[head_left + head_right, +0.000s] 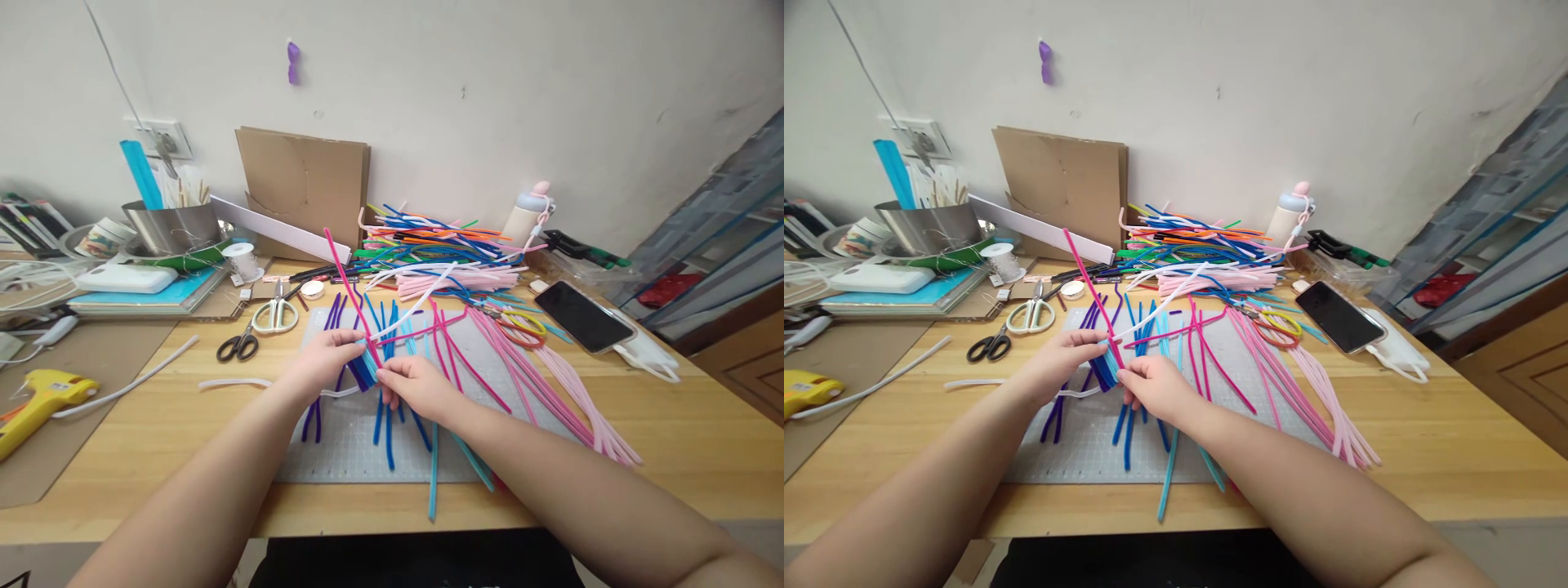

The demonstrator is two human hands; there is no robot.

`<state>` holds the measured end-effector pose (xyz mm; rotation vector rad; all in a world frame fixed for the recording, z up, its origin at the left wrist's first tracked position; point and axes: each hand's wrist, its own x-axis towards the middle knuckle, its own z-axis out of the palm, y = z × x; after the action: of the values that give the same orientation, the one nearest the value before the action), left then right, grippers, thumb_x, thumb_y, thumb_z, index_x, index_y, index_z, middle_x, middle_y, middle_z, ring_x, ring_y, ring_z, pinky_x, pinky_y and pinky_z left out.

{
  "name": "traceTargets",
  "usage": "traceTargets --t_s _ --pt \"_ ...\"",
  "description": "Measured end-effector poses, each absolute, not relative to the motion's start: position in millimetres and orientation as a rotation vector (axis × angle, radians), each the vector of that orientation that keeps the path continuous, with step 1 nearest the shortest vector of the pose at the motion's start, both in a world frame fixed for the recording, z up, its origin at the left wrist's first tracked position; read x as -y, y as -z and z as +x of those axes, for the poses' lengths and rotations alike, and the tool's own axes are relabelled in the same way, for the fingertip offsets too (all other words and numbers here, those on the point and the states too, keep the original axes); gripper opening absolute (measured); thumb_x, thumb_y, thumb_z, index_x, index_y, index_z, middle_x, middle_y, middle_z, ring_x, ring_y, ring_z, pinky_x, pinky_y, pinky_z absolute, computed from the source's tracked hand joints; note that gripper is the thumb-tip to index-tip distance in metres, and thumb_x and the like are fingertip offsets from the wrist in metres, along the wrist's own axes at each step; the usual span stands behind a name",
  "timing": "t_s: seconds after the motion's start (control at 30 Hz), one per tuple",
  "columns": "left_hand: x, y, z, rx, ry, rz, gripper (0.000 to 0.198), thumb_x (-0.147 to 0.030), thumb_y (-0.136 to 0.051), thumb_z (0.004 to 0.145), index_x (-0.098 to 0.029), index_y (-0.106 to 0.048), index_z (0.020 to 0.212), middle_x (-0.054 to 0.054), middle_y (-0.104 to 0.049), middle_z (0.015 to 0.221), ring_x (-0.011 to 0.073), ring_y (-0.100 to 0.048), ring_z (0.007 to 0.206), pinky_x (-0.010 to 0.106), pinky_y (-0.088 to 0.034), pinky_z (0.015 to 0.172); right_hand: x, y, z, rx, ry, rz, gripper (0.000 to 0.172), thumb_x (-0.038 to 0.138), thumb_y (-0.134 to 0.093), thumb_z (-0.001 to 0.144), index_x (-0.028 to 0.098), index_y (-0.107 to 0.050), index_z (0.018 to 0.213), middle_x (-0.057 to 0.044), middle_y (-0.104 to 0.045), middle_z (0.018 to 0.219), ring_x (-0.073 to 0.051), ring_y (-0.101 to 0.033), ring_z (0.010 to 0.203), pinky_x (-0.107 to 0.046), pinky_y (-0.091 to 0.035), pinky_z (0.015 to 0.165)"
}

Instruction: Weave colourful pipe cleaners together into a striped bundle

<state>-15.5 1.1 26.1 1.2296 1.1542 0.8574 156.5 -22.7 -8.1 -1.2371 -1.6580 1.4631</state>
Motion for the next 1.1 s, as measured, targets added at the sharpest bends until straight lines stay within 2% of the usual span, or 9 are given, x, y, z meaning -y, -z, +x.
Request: traceTargets --t_s 0.23,0.43,0.63,0.83,1.0,1.1 --pt "-1.8 -25.6 -15.7 -1.151 -0.875 1.227 0.043 -0.036 -0.074 0.060 -0.012 -0.067 0.096 0.003 -0.069 0.074 0.0130 -0.057 0.061 0.027 -0.044 0.066 19.9 11.0 157.5 1.632 -1.492 -1.220 0.026 0.038 -0.051 0.079 0.017 -0.054 0.064 0.001 -0.060 0.054 -0.009 -0.052 0.043 -0.022 -0.041 0.046" --pt "-1.1 -25.6 -16.6 -1.132 -0.860 1.272 0.037 -0.039 -0.071 0.064 -0.013 -0.068 0.090 0.003 -0.069 0.074 0.0148 -0.060 0.065 0.028 -0.045 0.069 22.1 7.8 156.4 1.669 -1.472 -1.226 0.026 0.037 -0.051 0.079 0.017 -0.055 0.063 0.000 -0.060 0.054 -0.010 -0.053 0.044 -0.022 -0.041 0.047" --pt "-0.6 -26.7 -15.7 -1.072 -0.875 1.240 0.031 -0.034 -0.074 0.061 -0.013 -0.064 0.079 0.000 -0.065 0.067 0.0117 -0.057 0.058 0.025 -0.044 0.061 22.3 8.7 157.0 1.687 -1.469 -1.221 0.026 0.036 -0.049 0.080 0.016 -0.054 0.063 0.000 -0.059 0.055 -0.009 -0.052 0.045 -0.022 -0.041 0.047" --pt "-0.2 -31.9 -12.8 -1.078 -0.928 1.181 0.034 -0.026 -0.079 0.054 -0.013 -0.062 0.080 -0.001 -0.065 0.065 0.0108 -0.057 0.055 0.024 -0.044 0.059 20.3 10.6 157.4 1.676 -1.446 -1.222 0.025 0.037 -0.049 0.080 0.017 -0.054 0.065 0.001 -0.060 0.056 -0.010 -0.053 0.045 -0.022 -0.041 0.048" --pt "-1.2 -29.8 -13.2 -1.125 -0.933 1.190 0.029 -0.031 -0.078 0.056 -0.013 -0.064 0.073 -0.001 -0.064 0.061 0.0102 -0.055 0.054 0.023 -0.042 0.058 19.8 11.2 157.4 1.698 -1.440 -1.223 0.024 0.035 -0.048 0.081 0.017 -0.054 0.067 0.000 -0.060 0.056 -0.010 -0.053 0.046 -0.023 -0.041 0.048" --pt "-1.8 -27.7 -13.6 -1.136 -0.945 1.197 0.032 -0.034 -0.077 0.057 -0.013 -0.065 0.078 0.000 -0.066 0.064 0.0109 -0.056 0.057 0.024 -0.042 0.061 20.4 10.6 157.4 1.734 -1.389 -1.232 0.023 0.034 -0.047 0.082 0.017 -0.054 0.067 0.000 -0.059 0.057 -0.011 -0.054 0.048 -0.023 -0.042 0.050"
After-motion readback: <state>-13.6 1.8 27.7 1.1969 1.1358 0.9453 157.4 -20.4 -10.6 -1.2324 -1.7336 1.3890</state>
